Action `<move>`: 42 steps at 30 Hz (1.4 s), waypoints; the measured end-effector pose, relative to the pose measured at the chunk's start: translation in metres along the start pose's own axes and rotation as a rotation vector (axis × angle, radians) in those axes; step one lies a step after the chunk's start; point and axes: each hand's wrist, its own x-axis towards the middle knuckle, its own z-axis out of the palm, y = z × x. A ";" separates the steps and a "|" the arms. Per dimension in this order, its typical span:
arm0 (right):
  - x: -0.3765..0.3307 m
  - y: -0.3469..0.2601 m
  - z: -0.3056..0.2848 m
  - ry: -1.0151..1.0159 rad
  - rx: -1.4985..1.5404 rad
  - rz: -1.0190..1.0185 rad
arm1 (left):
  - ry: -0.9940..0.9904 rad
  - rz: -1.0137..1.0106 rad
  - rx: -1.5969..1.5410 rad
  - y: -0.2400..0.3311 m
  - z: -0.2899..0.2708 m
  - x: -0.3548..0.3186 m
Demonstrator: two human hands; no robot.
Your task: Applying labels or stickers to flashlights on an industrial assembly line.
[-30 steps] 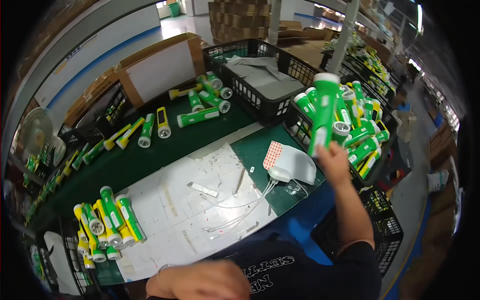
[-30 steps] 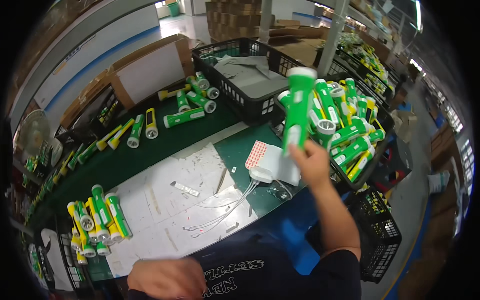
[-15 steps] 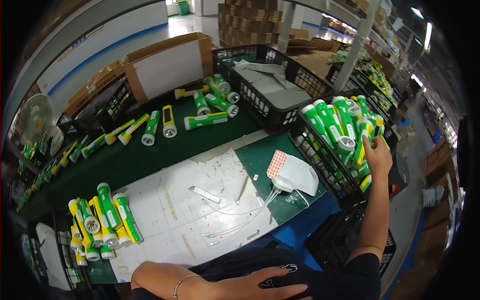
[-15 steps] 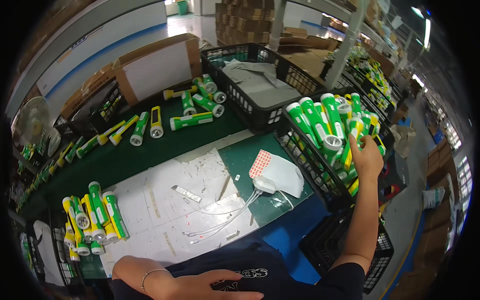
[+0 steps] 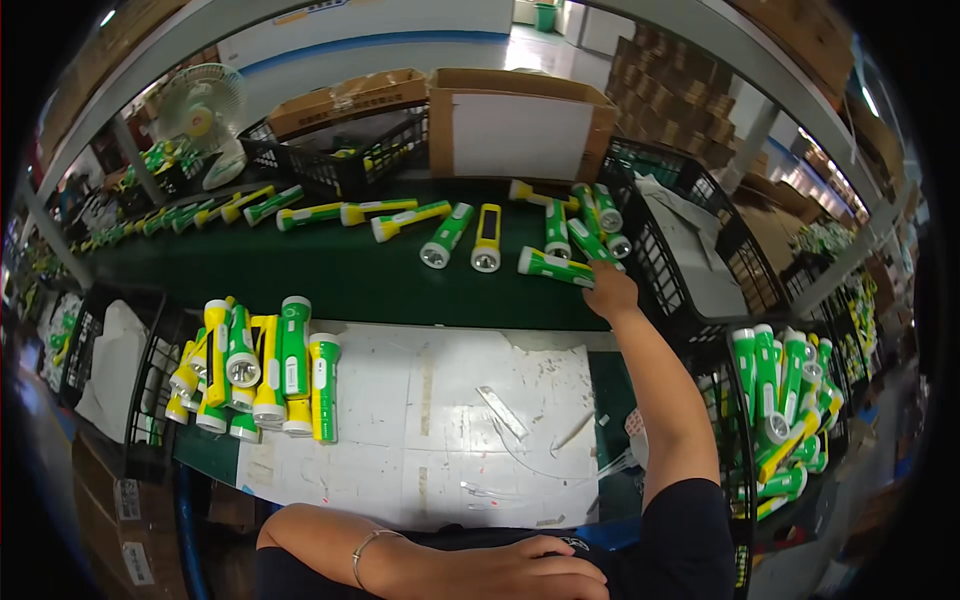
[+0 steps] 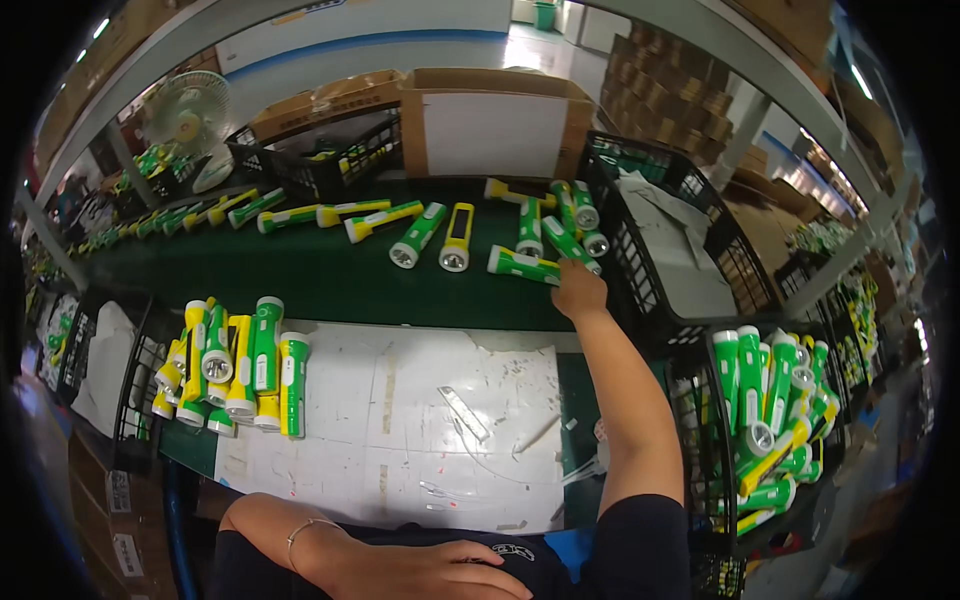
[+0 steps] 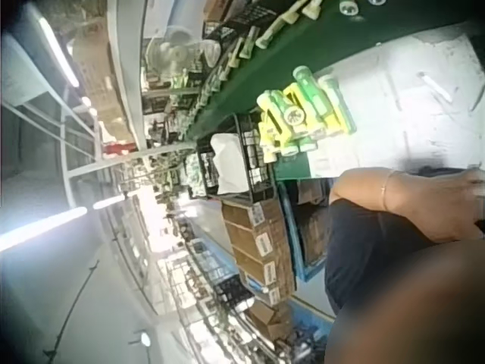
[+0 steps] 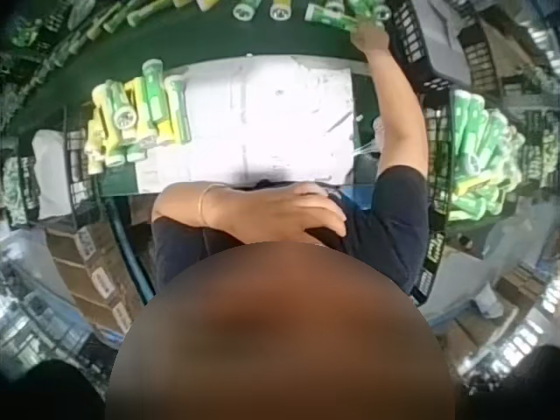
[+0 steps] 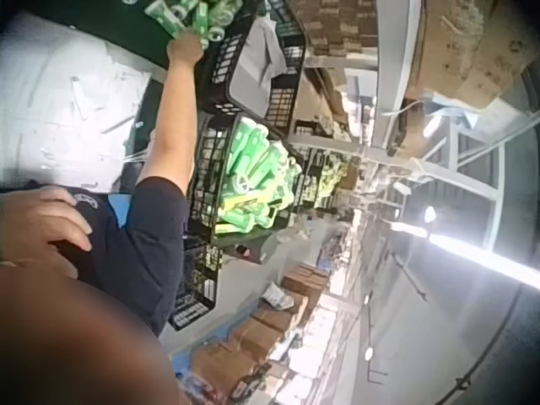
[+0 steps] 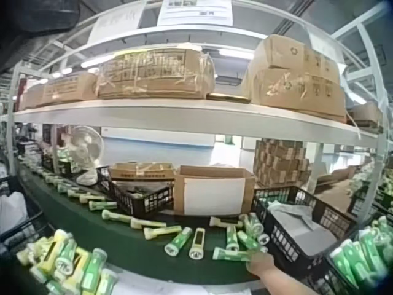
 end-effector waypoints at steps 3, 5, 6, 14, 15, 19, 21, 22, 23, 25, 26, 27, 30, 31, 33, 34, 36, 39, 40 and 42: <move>0.032 0.007 0.029 -0.052 -0.098 0.048 | -0.008 -0.003 0.110 -0.004 -0.011 -0.017; 0.036 0.007 0.028 -0.102 -0.107 0.045 | 0.032 -0.013 0.174 -0.001 -0.012 -0.012; 0.034 0.008 0.026 -0.161 -0.169 -0.001 | 0.060 -0.004 0.230 0.000 -0.010 -0.009; -0.067 -0.003 -0.012 -0.388 0.845 0.048 | 0.098 0.130 -0.055 0.006 0.004 0.000; -0.084 -0.009 -0.025 -0.428 0.915 0.046 | 0.099 0.144 0.130 0.013 0.004 0.006; -0.147 -0.023 -0.053 -0.533 1.164 0.099 | 0.097 0.209 -0.214 0.016 0.026 0.005; -0.174 -0.027 -0.047 -0.548 1.359 0.154 | -0.040 0.157 -0.255 0.012 0.035 -0.006; -0.189 -0.030 -0.043 -0.555 1.449 0.198 | -0.052 0.106 -0.340 0.003 0.047 -0.017; -0.206 -0.037 -0.038 -0.542 1.525 0.214 | 0.069 -0.036 -0.204 -0.006 0.040 -0.026; -0.242 -0.048 -0.025 -0.506 1.672 0.234 | 0.696 -0.430 -0.062 -0.048 0.042 -0.045; -0.258 -0.060 -0.020 -0.481 1.658 0.254 | 0.912 -0.557 -0.284 -0.075 0.051 -0.052; -0.271 -0.075 -0.028 -0.454 1.633 0.140 | 1.133 -0.682 -0.515 -0.098 0.059 -0.055; -0.299 -0.099 -0.005 -0.456 1.448 -0.006 | 1.209 -0.525 -1.315 -0.132 0.075 -0.052; -0.303 -0.103 0.000 -0.426 1.380 -0.045 | 1.226 -0.546 -1.376 -0.138 0.079 -0.051; -0.312 -0.107 0.011 -0.402 1.373 -0.063 | 1.253 -0.615 -1.446 -0.139 0.084 -0.047; -0.313 -0.107 0.012 -0.404 1.374 -0.062 | 1.254 -0.618 -1.447 -0.138 0.084 -0.045; -0.314 -0.107 0.013 -0.401 1.394 -0.095 | 1.256 -0.655 -1.461 -0.135 0.084 -0.043; -0.314 -0.104 0.000 -0.438 1.259 -0.180 | 1.241 -0.661 -1.292 -0.138 0.091 -0.052; -0.313 -0.099 0.001 -0.457 1.233 -0.188 | 1.244 -0.659 -1.291 -0.137 0.091 -0.054; -0.313 -0.091 -0.003 -0.460 1.281 -0.180 | 1.262 -0.666 -1.271 -0.135 0.091 -0.057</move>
